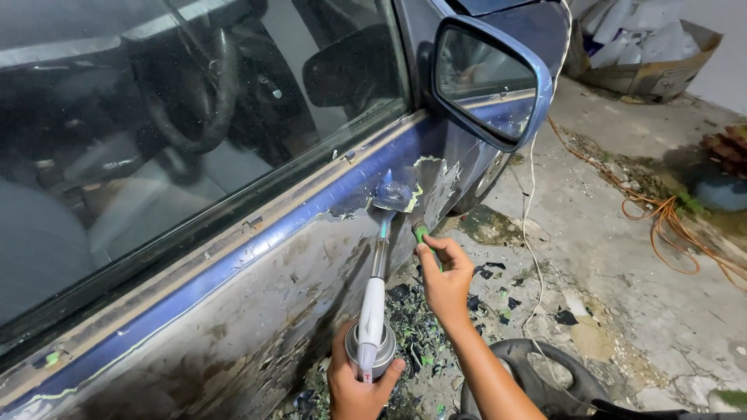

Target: The person uses a blowtorch to heat the surface of a blue car door and a scraper to remove old paint. The person works along the door panel, heating and scraping repeatedly to strip away the paint layer.

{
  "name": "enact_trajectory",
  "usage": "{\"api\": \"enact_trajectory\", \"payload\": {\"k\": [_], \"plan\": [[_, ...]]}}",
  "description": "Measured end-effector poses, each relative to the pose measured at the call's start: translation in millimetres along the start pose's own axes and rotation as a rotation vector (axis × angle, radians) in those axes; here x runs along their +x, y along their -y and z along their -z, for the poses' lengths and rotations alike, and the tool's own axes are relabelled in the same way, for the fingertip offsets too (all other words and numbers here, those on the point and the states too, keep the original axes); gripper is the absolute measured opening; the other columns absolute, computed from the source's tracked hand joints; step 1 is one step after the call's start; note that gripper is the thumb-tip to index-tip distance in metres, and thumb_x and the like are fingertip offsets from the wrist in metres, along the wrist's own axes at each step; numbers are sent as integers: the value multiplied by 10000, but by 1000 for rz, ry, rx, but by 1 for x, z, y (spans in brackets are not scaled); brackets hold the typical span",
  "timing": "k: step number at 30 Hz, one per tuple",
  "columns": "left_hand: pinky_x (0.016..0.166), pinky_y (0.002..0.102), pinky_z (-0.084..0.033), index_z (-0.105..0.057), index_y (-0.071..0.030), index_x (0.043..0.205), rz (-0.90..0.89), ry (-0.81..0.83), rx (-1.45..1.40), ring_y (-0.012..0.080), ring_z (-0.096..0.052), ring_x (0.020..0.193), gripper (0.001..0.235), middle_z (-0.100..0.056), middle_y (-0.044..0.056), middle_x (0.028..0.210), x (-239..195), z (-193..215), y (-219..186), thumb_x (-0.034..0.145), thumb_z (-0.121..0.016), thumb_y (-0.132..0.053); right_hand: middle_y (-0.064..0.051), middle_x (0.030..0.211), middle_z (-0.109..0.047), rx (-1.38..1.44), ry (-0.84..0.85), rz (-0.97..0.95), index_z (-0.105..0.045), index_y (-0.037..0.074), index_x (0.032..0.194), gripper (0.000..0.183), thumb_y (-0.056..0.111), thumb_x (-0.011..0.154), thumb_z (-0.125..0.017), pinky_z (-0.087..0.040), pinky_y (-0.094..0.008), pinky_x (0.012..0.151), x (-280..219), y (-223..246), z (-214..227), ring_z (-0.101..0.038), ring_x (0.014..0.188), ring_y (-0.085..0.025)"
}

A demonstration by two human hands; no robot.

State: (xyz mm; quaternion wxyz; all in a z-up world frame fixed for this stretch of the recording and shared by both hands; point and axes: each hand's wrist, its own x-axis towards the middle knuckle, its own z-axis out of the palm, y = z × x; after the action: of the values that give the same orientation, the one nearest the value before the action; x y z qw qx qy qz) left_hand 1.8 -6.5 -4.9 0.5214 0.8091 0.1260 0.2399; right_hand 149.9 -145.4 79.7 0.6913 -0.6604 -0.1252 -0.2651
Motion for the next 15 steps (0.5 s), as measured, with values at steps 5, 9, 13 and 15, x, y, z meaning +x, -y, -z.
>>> {"api": "enact_trajectory", "payload": {"k": [5,9,13,15], "plan": [[700,392,-590,-557,-141,1346,-20,-1,-34,262,-777,867,947,-786,66,1053,1,-3,0,618,-827,-683,-71,814,-688,-6,-5,-14,-714,24,971,65,72,944,-681,-527,-249,646,2,5,-1,-614,747,-128],[630,382,-564,-561,-148,1347,7,-8,0,245,-759,733,977,-791,54,924,1,-6,3,589,-825,-706,-59,793,-667,7,-15,-3,-709,30,950,40,57,939,-681,-483,-228,595,3,1,-4,-569,702,-109],[649,378,-580,-571,-127,1318,-49,-27,-37,250,-764,784,942,-781,63,1000,3,-3,-2,611,-823,-697,-75,828,-681,74,16,3,-690,17,972,39,35,950,-663,-440,-190,518,14,6,-7,-553,658,-93],[719,398,-603,-563,-130,1337,-56,-29,-52,266,-783,907,926,-788,76,1067,5,2,-2,625,-854,-648,-86,864,-729,77,5,-9,-675,27,1030,80,73,995,-619,-377,-172,367,31,23,-8,-514,508,-47]]}}
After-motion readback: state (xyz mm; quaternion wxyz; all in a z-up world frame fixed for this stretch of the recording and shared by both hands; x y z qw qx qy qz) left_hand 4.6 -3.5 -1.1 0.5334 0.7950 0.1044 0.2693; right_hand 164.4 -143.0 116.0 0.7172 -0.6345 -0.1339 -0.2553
